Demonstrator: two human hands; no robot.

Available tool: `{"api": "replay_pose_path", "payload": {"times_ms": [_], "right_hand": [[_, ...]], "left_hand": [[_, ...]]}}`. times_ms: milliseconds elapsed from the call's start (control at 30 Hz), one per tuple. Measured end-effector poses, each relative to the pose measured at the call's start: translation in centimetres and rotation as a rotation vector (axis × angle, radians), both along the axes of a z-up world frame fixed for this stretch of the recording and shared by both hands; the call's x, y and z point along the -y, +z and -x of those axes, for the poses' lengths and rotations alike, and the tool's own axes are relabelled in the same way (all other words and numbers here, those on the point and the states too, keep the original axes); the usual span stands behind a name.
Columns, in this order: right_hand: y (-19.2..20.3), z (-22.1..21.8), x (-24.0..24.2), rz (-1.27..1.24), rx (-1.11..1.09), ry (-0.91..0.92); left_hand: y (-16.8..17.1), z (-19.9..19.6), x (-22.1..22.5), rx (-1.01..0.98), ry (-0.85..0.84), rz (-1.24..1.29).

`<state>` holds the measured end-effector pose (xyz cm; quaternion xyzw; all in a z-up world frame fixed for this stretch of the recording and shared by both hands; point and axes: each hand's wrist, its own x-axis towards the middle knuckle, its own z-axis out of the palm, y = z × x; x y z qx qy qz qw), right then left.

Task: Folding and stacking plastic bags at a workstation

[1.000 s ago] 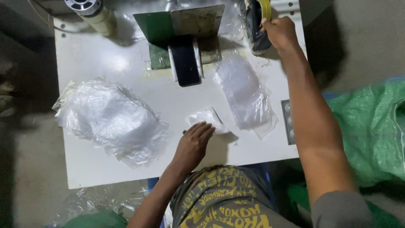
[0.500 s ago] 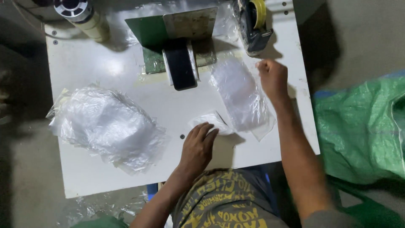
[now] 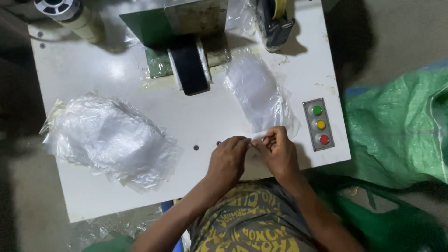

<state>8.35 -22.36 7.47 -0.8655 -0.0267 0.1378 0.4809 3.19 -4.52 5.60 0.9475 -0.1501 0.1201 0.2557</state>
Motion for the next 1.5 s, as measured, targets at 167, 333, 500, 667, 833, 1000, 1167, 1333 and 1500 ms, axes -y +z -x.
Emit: {"api": "replay_pose_path", "payload": {"times_ms": [167,333,500,667,833,1000,1167,1333,1500], "right_hand": [[1.7,-7.3,0.6,0.32,0.192,0.139],[-5.2,-15.6,0.2,0.535,0.292,0.11],[-3.4,-16.1,-2.3,0.524,0.036,0.118],[2.4,-13.4,-1.4,-0.251,-0.267,0.065],[-13.0,-18.4,7.5,-0.376,-0.286,0.062],[-6.8,-16.5,6.3,-0.468,-0.254,0.039],[-6.6,-17.6,5.9,-0.61,-0.183,-0.037],[-4.6,-18.1,1.3,-0.692,-0.115,-0.01],[5.3,-11.9,-4.0,-0.553,-0.032,0.137]], "left_hand": [[2.8,-0.6,-3.0,-0.363,0.131,0.394],[2.4,-4.4,-2.1,-0.646,0.265,1.301],[0.8,-6.7,0.6,-0.732,0.296,1.655],[2.2,-6.7,0.5,-0.737,0.269,1.559],[-6.5,-14.3,-0.7,-0.205,0.295,0.796],[-10.5,-22.4,-2.4,-0.071,0.19,-0.185],[-13.7,-23.0,-1.3,-0.131,-0.021,0.446],[0.3,-13.7,-0.6,-0.892,0.09,1.628],[6.3,-8.7,-3.4,-0.672,0.267,1.398]]}}
